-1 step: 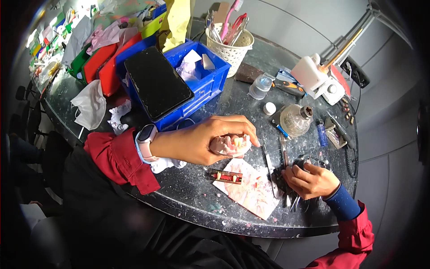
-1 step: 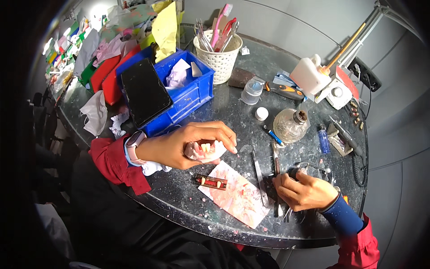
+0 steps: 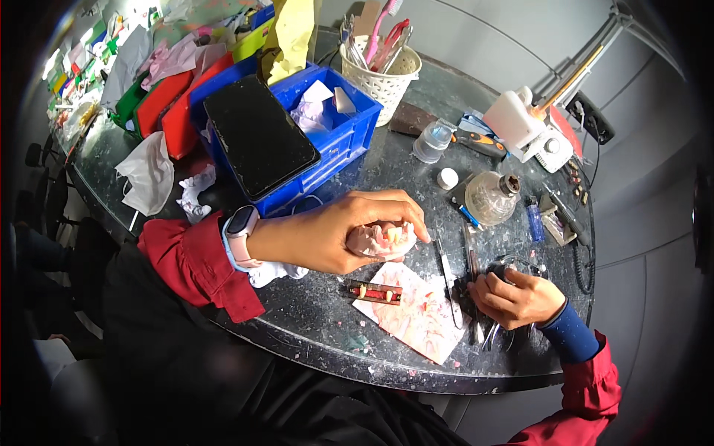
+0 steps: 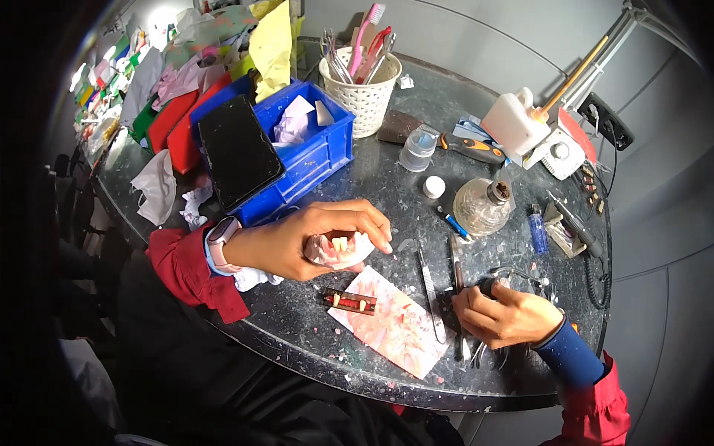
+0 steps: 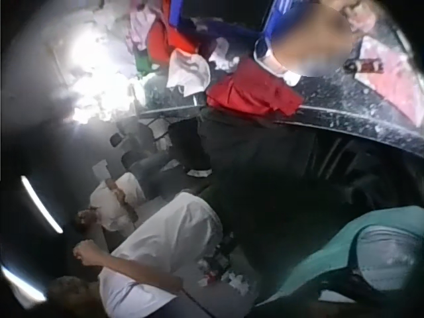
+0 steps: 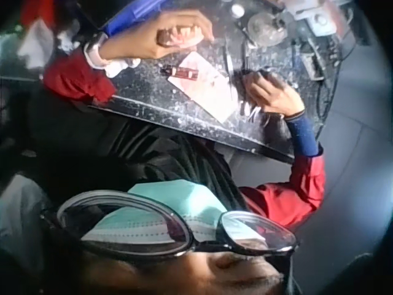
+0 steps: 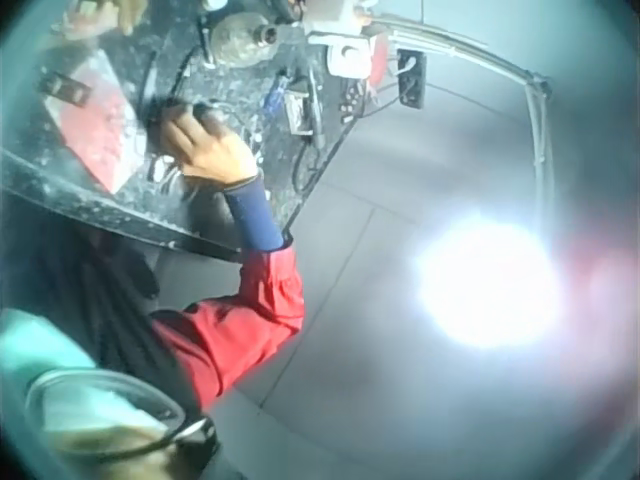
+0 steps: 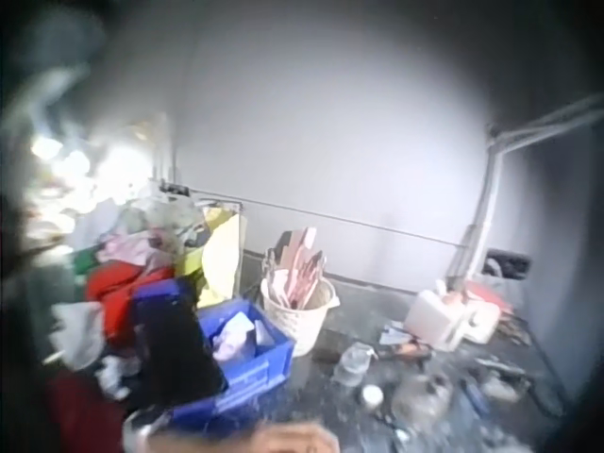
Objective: The person crafts a denture by pressing artificial teeth into a wax denture base by hand, fitting it onto a dental cast, and shaping the wax around the teeth using a sculpting tool.
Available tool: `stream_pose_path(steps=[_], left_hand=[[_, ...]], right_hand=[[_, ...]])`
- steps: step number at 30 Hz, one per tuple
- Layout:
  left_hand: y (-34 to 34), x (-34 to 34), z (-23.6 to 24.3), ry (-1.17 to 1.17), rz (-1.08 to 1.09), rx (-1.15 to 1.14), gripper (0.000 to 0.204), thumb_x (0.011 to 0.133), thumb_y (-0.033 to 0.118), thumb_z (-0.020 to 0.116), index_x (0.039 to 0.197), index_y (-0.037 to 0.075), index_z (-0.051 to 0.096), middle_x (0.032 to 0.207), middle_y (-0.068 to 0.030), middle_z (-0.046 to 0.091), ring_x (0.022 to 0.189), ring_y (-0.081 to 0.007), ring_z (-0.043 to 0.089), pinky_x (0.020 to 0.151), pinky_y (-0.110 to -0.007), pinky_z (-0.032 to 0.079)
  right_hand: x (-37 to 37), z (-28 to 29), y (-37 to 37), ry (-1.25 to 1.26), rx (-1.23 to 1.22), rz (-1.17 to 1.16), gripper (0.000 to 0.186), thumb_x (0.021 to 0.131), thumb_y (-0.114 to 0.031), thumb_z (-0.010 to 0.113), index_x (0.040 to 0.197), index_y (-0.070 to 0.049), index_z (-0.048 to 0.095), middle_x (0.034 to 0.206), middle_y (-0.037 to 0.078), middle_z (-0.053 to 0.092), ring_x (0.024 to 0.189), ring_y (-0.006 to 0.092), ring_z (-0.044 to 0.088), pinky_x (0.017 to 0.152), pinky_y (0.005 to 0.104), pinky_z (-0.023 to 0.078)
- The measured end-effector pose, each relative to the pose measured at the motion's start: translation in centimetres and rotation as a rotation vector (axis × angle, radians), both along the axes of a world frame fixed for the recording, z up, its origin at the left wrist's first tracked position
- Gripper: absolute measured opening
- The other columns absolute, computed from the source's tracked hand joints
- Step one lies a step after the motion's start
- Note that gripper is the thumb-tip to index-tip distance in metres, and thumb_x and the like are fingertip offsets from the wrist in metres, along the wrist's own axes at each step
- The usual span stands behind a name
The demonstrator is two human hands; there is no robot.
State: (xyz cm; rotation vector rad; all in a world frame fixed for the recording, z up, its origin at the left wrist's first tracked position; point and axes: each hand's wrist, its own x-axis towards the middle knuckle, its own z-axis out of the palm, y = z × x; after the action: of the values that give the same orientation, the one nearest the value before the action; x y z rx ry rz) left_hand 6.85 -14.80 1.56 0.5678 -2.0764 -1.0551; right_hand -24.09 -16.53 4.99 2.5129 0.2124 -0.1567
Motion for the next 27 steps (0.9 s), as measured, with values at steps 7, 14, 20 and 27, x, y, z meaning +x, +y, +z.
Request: stream_pose_path(steps=[7,14,20,27], left_hand=[[0.1,0.0,-0.2,-0.066,0.145,0.128,0.024,0.077,0.008,0.066,0.097,0.002,0.056,0.101,-0.0111,0.054,0.1,-0.022,0.053,0.087,-0.032,0.04],[-0.5,-0.8,0.0,-0.053,0.189,0.182,0.018,0.078,0.006,0.064,0.094,0.001,0.056,0.092,-0.0083,0.056,0.086,-0.0156,0.055,0.077,-0.028,0.041],[0.7,-1.1,-0.1,-0.031,0.169,0.252,0.025,0.077,-0.002,0.061,0.102,-0.002,0.058,0.106,-0.0123,0.059,0.103,-0.0233,0.056,0.089,-0.033,0.042],[0.1,-1.2,-0.3,-0.016,0.145,0.233,0.028,0.076,-0.004,0.062,0.103,-0.002,0.058,0.108,-0.0128,0.057,0.104,-0.023,0.055,0.087,-0.032,0.043]], right_hand=[[-2.6,-0.8,-0.6,-0.587,0.354,-0.251,0.015,0.076,-0.01,0.053,0.09,-0.006,0.048,0.076,0.008,0.055,0.066,0.0217,0.055,0.06,0.0329,0.048],[0.5,-2.8,-2.6,-1.832,1.059,-0.455,0.01,0.086,-0.002,0.051,0.092,-0.001,0.044,0.081,0.011,0.055,0.064,0.0138,0.054,0.059,0.0262,0.048],[-0.3,-3.7,-2.1,-1.641,1.16,-0.627,0.022,0.087,-0.006,0.052,0.105,0.004,0.058,0.085,0.012,0.059,0.07,0.0149,0.058,0.063,0.0259,0.048],[-0.8,-4.0,-2.3,-1.604,0.966,-0.745,0.025,0.086,-0.01,0.055,0.107,0.004,0.058,0.082,0.011,0.058,0.065,0.0142,0.058,0.062,0.0238,0.047]])
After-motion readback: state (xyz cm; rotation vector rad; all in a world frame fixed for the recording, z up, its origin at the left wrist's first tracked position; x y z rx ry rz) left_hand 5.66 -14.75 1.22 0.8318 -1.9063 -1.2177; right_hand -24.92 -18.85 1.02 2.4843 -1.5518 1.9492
